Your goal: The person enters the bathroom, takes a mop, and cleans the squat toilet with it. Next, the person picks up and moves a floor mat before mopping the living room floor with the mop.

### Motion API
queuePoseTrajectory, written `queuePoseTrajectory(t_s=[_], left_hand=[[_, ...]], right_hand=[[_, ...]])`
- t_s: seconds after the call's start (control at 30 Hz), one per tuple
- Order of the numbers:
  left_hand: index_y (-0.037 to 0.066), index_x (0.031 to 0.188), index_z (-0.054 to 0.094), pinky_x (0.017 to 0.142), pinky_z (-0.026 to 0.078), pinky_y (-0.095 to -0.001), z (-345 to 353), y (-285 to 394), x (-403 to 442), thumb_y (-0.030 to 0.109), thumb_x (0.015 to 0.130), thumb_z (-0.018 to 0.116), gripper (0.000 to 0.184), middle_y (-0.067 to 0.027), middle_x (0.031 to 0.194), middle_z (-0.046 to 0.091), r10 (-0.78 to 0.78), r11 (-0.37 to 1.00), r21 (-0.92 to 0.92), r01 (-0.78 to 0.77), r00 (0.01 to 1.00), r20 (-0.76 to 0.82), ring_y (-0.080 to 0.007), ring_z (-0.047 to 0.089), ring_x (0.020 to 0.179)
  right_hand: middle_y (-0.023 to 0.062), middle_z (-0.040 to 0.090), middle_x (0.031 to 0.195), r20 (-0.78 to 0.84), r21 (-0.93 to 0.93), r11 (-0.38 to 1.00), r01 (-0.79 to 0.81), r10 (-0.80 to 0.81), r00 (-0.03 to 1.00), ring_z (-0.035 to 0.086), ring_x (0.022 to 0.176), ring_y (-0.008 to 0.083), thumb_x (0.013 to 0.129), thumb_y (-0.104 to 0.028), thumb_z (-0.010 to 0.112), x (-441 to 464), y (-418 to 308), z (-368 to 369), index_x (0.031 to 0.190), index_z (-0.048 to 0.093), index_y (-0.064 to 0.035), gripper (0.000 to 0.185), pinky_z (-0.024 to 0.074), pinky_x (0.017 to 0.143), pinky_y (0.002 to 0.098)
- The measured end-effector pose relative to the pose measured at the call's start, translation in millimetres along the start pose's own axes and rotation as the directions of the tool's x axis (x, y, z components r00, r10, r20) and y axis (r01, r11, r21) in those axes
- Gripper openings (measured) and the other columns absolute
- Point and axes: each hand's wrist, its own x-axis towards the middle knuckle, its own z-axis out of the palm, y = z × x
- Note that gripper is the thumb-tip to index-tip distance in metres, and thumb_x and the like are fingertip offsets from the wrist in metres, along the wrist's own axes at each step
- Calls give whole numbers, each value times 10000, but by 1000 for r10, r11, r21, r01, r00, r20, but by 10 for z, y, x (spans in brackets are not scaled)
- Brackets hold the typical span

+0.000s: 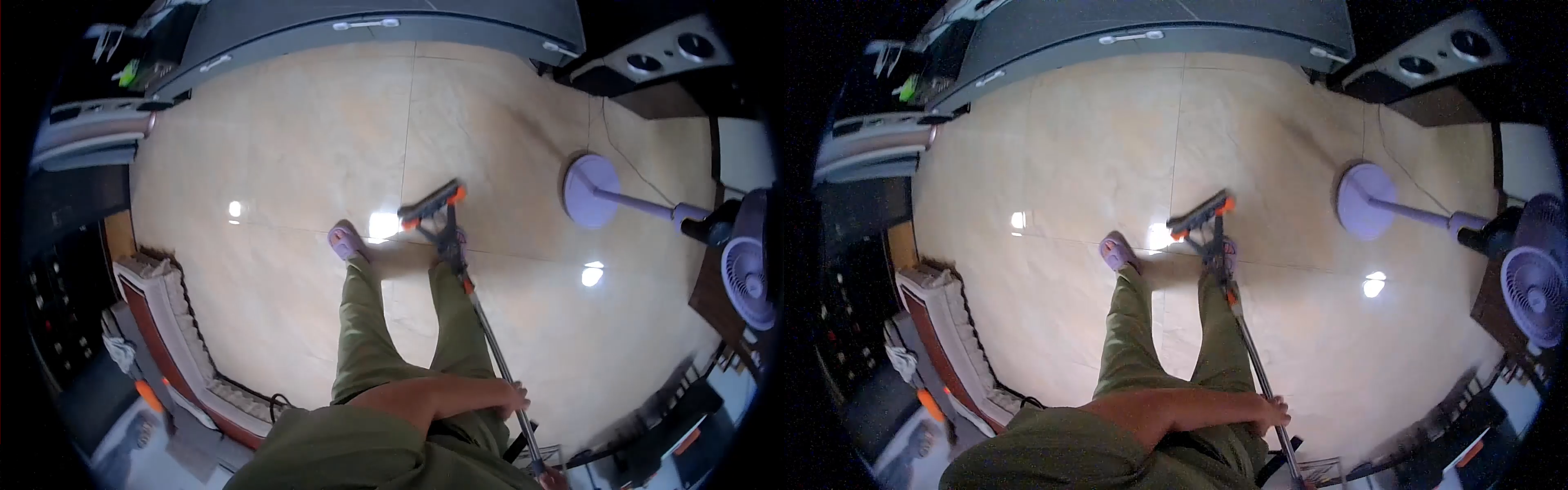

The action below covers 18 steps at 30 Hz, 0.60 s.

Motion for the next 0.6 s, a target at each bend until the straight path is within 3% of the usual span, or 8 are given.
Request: queuePoseTrajectory(t_s=[0.07, 0.13, 0.23, 0.3, 0.33, 0.4, 0.43, 0.6], left_hand=[[162, 1018, 503, 835, 382, -461, -248, 79, 151, 270, 658, 600, 388, -82, 993, 529, 23, 1000, 15, -23, 999, -30, -306, 457, 1013], [152, 982, 541, 828, 397, -454, -636, -67, 161, 250, 626, 622, 378, -64, 1008, 538, 52, 998, -32, -54, 997, -50, -277, 453, 1031], [160, 946, 568, 736, 456, -433, -1063, -177, -454, 225, 647, 597, 307, -42, 993, 543, -244, 969, -61, 238, 899, -364, -247, 463, 1021], [152, 894, 568, 703, 439, -487, -1103, -689, -758, 225, 643, 586, 261, -50, 944, 542, -283, 949, -42, 311, 792, -541, -243, 470, 1003], [152, 755, 538, 618, 395, -497, -1030, -991, -892, 231, 604, 580, 176, -36, 796, 523, -265, 931, -38, 363, 599, -755, -228, 491, 880], [133, 784, 550, 659, 404, -463, -1247, -1374, -1652, 230, 629, 575, 185, -58, 833, 514, -437, 856, -163, 490, 518, -736, -250, 474, 916], [119, 810, 549, 666, 403, -467, -1195, -1588, -1990, 209, 630, 588, 205, -85, 902, 489, -434, 818, -223, 530, 313, -845, -265, 453, 941], [146, 1185, 429, 869, 340, -564, -492, -2691, -4010, 152, 705, 548, 495, -163, 1374, 225, -617, 588, -580, 563, -152, -772, -306, 170, 1294]], right_hand=[[-24, 490, 577, -36, -260, 960, 103, -116, 993, 425, 440, 64, 844, -256, 559, -251, -385, -296, 1094, 547, -123, 283, 314, 366, 196], [-34, 477, 549, -74, -54, 996, 74, -78, 994, 400, 414, 50, 843, -280, 559, -488, -1608, 56, 1111, 542, -130, 308, 289, 349, 195], [-32, 514, 616, 62, -323, 940, 107, -92, 994, 388, 416, 37, 845, -302, 553, -166, -2216, 105, 1129, 534, -132, 332, 284, 348, 188], [23, 468, 499, 117, -210, 959, 188, -166, 979, 411, 338, 114, 859, -344, 497, 366, -2416, 372, 1134, 499, -56, 398, 312, 290, 243], [20, 469, 495, 198, -319, 918, 237, -180, 964, 415, 337, 107, 859, -358, 495, 391, -2751, 728, 1166, 482, -56, 431, 323, 302, 238], [12, 464, 503, 356, -477, 791, 383, -225, 907, 423, 349, 92, 875, -346, 473, 494, -3364, 1517, 1207, 456, -57, 441, 340, 326, 229], [3, 446, 498, 376, -519, 745, 418, -240, 895, 414, 346, 92, 889, -327, 451, 560, -3594, 1948, 1202, 460, -58, 413, 330, 321, 230], [10, 435, 522, 621, -516, 557, 651, -280, 732, 421, 378, 99, 891, -304, 425, 934, -4151, 4506, 973, 515, -58, 274, 343, 354, 256]])
